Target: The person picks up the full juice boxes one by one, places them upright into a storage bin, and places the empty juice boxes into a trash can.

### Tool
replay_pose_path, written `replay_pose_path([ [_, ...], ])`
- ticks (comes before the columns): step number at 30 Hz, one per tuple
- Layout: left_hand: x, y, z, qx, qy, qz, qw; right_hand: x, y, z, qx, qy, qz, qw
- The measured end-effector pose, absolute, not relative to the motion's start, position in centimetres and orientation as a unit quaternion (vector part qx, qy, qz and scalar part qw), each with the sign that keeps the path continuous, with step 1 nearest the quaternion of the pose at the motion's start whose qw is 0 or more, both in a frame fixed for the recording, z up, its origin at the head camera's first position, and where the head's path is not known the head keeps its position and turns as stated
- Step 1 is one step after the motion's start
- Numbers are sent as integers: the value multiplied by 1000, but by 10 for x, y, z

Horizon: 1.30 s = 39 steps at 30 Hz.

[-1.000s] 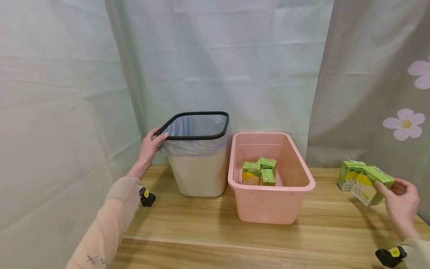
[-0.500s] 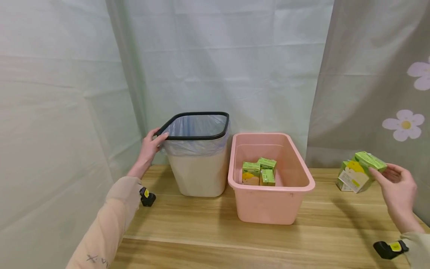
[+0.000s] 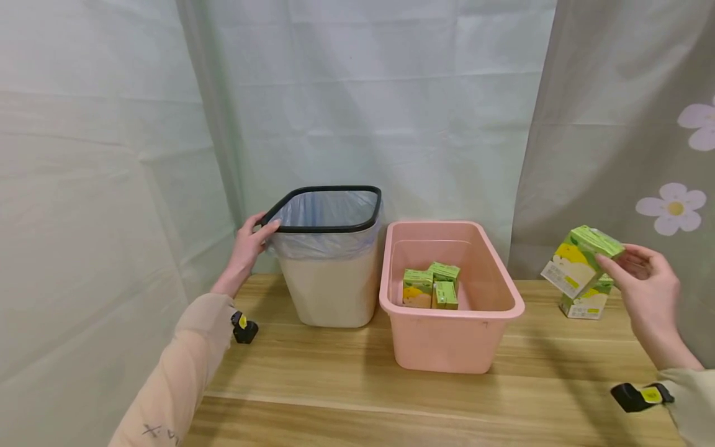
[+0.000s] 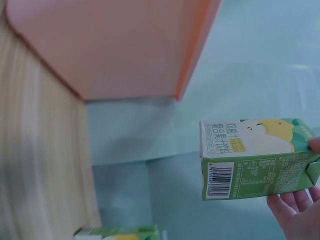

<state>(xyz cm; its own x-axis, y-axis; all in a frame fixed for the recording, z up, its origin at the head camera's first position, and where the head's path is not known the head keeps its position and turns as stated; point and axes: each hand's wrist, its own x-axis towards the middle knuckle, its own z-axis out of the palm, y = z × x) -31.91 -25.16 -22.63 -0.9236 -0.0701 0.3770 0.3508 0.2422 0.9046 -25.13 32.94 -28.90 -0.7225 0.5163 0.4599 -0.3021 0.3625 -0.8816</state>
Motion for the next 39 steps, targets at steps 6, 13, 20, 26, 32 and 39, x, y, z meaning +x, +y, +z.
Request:
replay_pose_path([
  [6,-333,-263,-236,-95,-775,-600,174,-252,316,-277,-33,-742,568,354],
  [13,-335,-265,-238,-94,-775,-599,175,-258,294,-267,10,-739,573,354],
  [20,-335,-265,-238,-96,-778,-596,174,-270,266,-250,46,-744,564,355],
  [26,-336,-264,-238,-92,-779,-594,179,-277,242,-240,87,-750,558,344],
  [32,-335,-263,-237,-91,-773,-603,176,-285,215,-226,132,-770,539,316],
  [39,-336,-263,-239,-97,-776,-596,182,-285,176,-206,188,-777,516,308],
])
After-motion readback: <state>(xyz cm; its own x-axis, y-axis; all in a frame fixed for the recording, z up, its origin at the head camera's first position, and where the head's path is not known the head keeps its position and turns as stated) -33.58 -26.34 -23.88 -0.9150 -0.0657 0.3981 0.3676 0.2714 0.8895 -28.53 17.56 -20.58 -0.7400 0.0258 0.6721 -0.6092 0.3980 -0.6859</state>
